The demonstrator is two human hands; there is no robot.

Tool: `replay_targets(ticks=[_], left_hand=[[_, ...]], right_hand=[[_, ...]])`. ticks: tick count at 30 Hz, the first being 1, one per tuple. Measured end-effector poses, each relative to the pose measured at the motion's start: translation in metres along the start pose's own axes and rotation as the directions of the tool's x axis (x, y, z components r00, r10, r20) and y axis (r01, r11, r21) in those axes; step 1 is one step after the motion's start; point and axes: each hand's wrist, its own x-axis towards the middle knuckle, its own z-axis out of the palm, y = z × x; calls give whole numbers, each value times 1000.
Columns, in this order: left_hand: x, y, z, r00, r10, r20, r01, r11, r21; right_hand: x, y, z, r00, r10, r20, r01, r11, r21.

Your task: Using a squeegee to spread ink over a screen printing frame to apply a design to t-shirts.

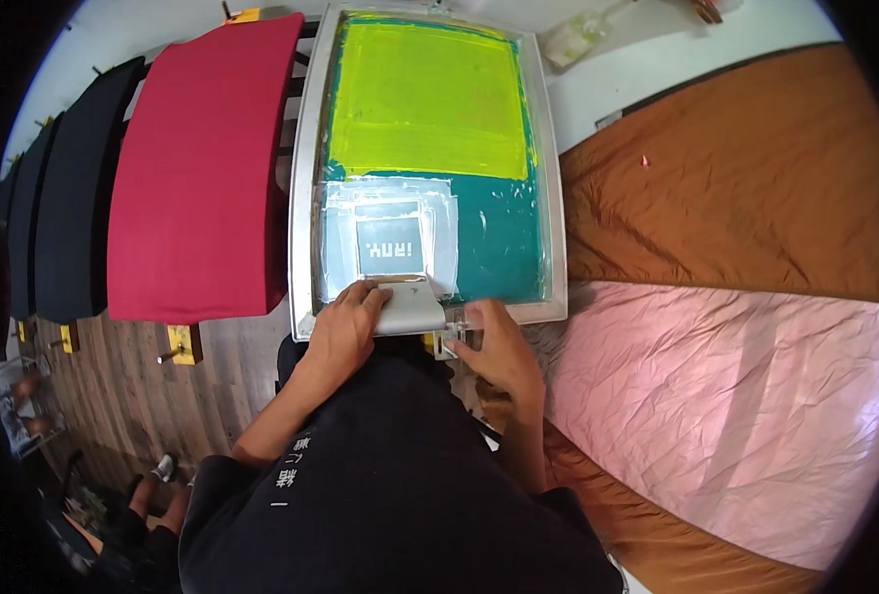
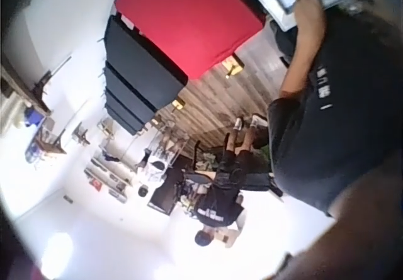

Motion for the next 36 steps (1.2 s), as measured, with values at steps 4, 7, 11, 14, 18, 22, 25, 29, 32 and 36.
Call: replay_targets(ticks=[4,7,11,14,18,22,25,29,32,36], left_hand=[[16,-1,7,997,71,25,-72,997,40],[24,1,9,998,53,21,-52,998,-27],[29,3,12,999,49,6,-49,999,-23],[35,5,15,999,37,15,-36,999,-24],[35,-1,19,996,33,77,-32,999,-14],[32,-13,22,997,-4,79,5,1000,-12],[32,-20,28,998,-7,55,7,1000,-8],[33,-31,39,999,15,-49,-15,1000,0],[31,-35,42,1000,-18,-7,18,1000,2],[20,-39,43,1000,-3,12,3,1000,20]], right_hand=[[-11,42,14,975,187,122,-189,982,5],[-13,51,29,964,232,127,-231,973,-23],[-11,65,33,928,317,193,-357,905,230],[-10,68,26,928,302,218,-359,882,305],[-7,58,24,918,318,236,-352,928,119],[-1,64,40,919,310,243,-332,941,58],[1,72,48,947,253,199,-260,966,9],[10,68,55,954,265,138,-263,964,-35],[14,77,65,958,260,124,-265,964,30],[5,79,77,958,267,101,-277,956,102]])
